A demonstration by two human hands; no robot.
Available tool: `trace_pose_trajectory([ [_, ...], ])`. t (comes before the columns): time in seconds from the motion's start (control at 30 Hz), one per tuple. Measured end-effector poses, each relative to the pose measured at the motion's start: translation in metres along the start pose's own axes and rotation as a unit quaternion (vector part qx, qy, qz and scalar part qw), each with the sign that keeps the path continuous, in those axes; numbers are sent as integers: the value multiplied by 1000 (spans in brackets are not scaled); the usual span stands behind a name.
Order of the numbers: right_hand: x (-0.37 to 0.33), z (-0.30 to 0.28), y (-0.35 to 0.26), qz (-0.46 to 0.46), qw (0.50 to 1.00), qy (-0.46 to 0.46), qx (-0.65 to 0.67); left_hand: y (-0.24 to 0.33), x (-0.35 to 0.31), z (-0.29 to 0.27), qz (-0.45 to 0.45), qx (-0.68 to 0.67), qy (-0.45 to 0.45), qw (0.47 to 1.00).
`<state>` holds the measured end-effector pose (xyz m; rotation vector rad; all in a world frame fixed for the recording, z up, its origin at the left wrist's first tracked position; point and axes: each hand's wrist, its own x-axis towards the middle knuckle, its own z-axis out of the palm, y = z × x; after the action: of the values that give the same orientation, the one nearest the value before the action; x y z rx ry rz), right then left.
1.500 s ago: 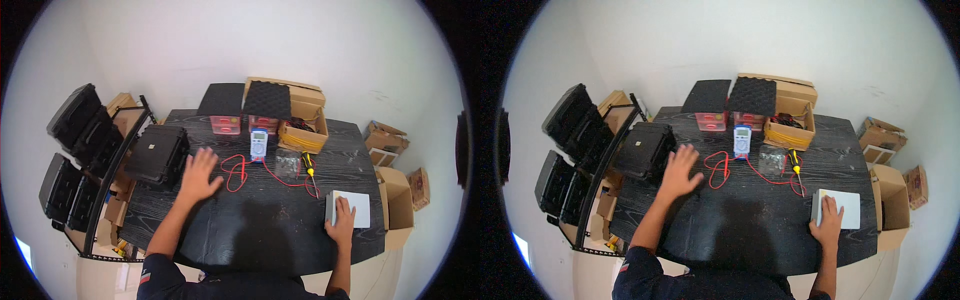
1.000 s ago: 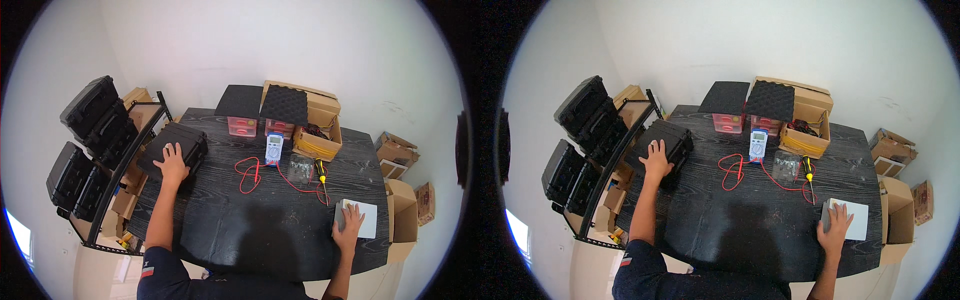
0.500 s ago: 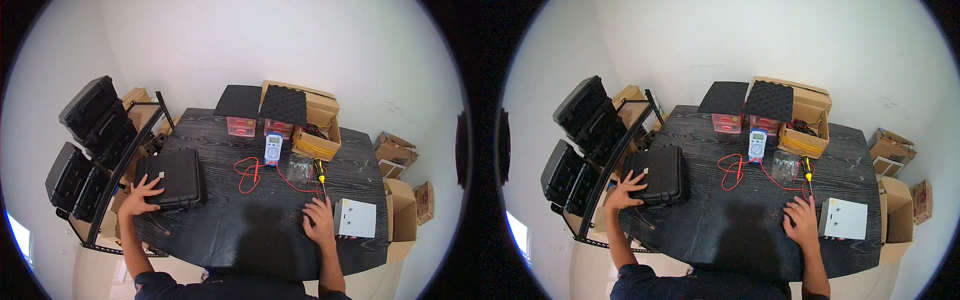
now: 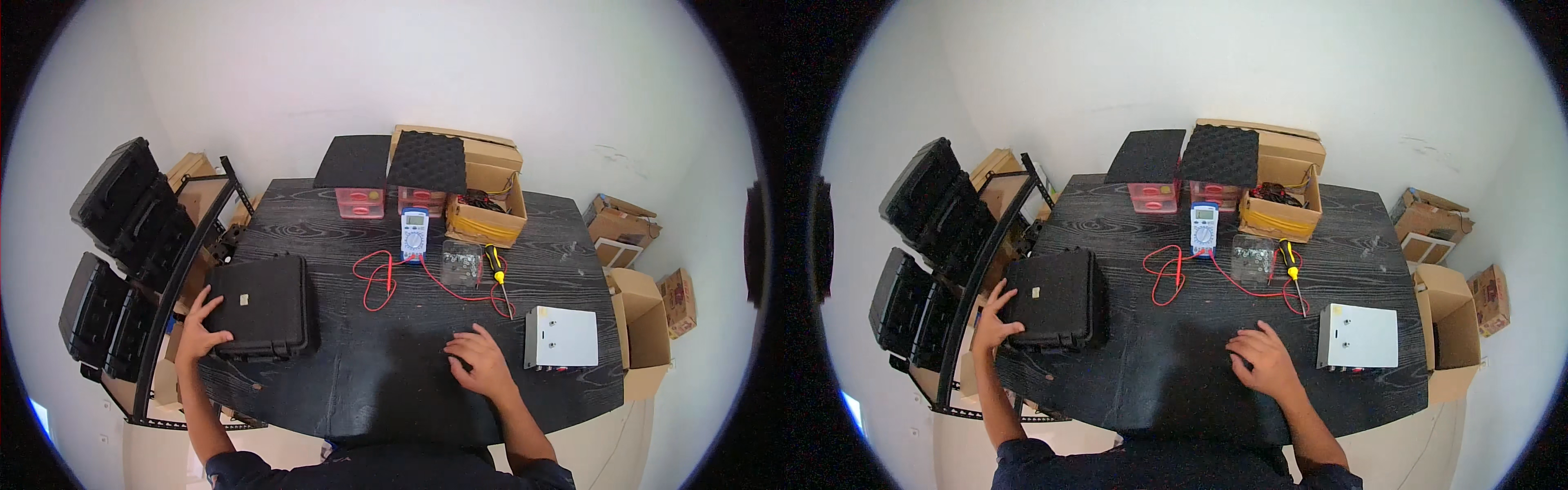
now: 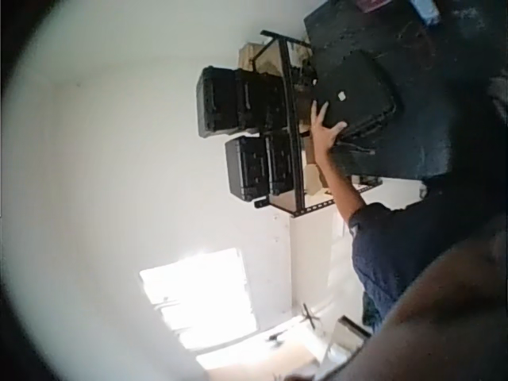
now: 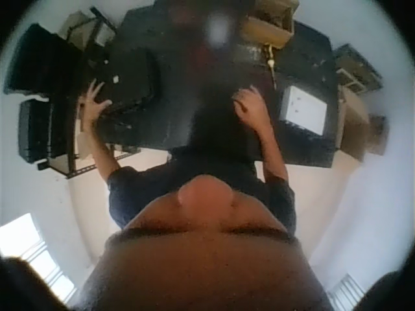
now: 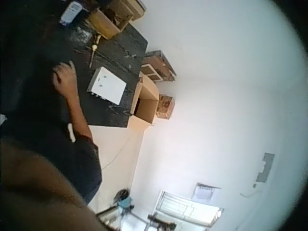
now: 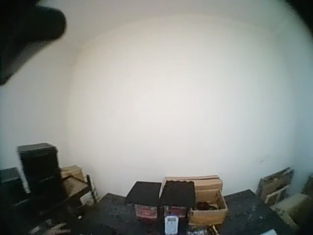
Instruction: The person opens a black hard-shell case and places a white rectangular electronic device inside. They then retrieve a black cable and a red cable from a nearby box, coil them by hand, and place them into the case alongside the device.
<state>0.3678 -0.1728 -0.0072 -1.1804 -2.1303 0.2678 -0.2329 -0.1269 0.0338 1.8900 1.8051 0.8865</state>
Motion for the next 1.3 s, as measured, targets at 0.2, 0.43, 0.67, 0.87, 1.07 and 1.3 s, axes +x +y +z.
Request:
trace_pose_trajectory([
  [0.2, -2, 5, -23, -48, 997, -28, 50, 44, -15, 31, 45, -18, -80, 996],
  [0.43, -12, 1, -62, -128, 981, -99, 106, 109, -39, 76, 84, 17, -161, 983],
  [0.67, -43, 6, -64, -99, 990, -97, 38, 159, -45, 117, 184, 25, -272, 944],
  [0.87, -47, -10, -51, -46, 989, -127, -62, 170, -33, 167, 294, -41, -228, 927],
  [1.07, -25, -32, -44, -1, 983, -144, -117, 182, -13, 199, 326, -60, -169, 928],
  [1.3, -20, -25, -42, 27, 969, -166, -184, 182, -6, 214, 336, -69, -147, 928],
])
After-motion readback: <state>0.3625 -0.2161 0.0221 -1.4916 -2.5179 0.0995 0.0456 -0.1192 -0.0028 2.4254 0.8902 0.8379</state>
